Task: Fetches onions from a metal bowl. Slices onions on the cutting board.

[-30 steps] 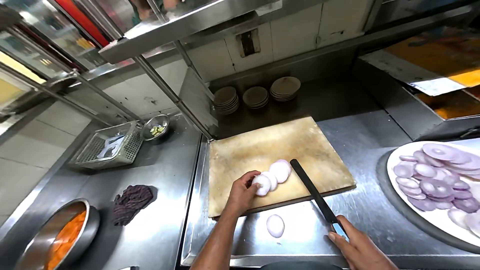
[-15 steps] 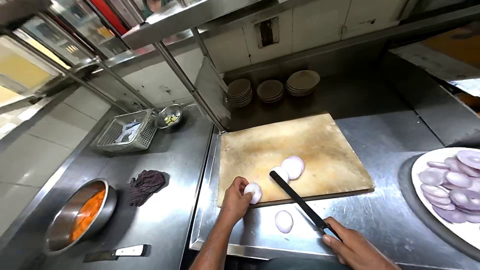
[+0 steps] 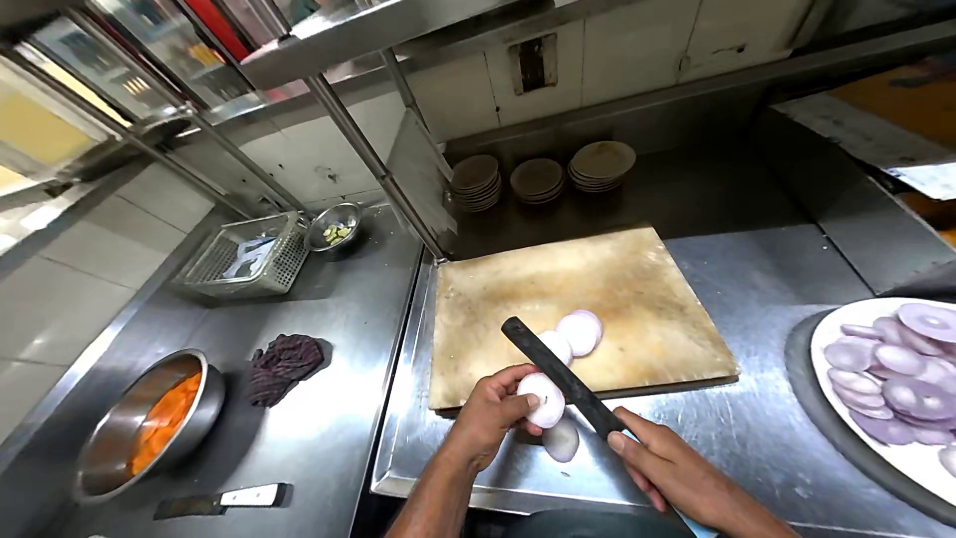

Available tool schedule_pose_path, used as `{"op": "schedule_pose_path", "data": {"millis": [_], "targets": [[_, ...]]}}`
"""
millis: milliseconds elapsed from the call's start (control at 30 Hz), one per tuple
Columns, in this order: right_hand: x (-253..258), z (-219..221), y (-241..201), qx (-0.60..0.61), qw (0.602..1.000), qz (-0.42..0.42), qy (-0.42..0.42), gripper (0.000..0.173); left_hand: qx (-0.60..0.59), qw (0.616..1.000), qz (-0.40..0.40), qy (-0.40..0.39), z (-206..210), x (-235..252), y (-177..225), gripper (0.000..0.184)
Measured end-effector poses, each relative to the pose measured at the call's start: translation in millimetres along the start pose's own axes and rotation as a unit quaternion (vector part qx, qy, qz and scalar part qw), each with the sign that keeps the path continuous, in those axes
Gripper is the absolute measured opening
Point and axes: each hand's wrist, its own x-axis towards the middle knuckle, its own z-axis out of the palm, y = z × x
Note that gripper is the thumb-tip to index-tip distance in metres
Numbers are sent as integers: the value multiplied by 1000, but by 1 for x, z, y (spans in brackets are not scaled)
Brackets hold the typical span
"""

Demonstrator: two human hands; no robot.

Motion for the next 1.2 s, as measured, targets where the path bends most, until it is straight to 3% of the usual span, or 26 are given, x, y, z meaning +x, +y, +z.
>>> {"op": "schedule_pose_path", "data": {"millis": [267, 767, 1200], "targets": [[1, -1, 4, 3, 1000, 5, 3, 39, -16, 1000, -5, -5, 3, 4, -3, 41], [-34, -5, 32, -34, 999, 21, -14, 40, -72, 991, 19, 113, 6, 14, -8, 34], [-25, -2, 33, 0, 999, 38, -26, 43, -94, 979, 52, 176, 14, 19, -15, 33]]}}
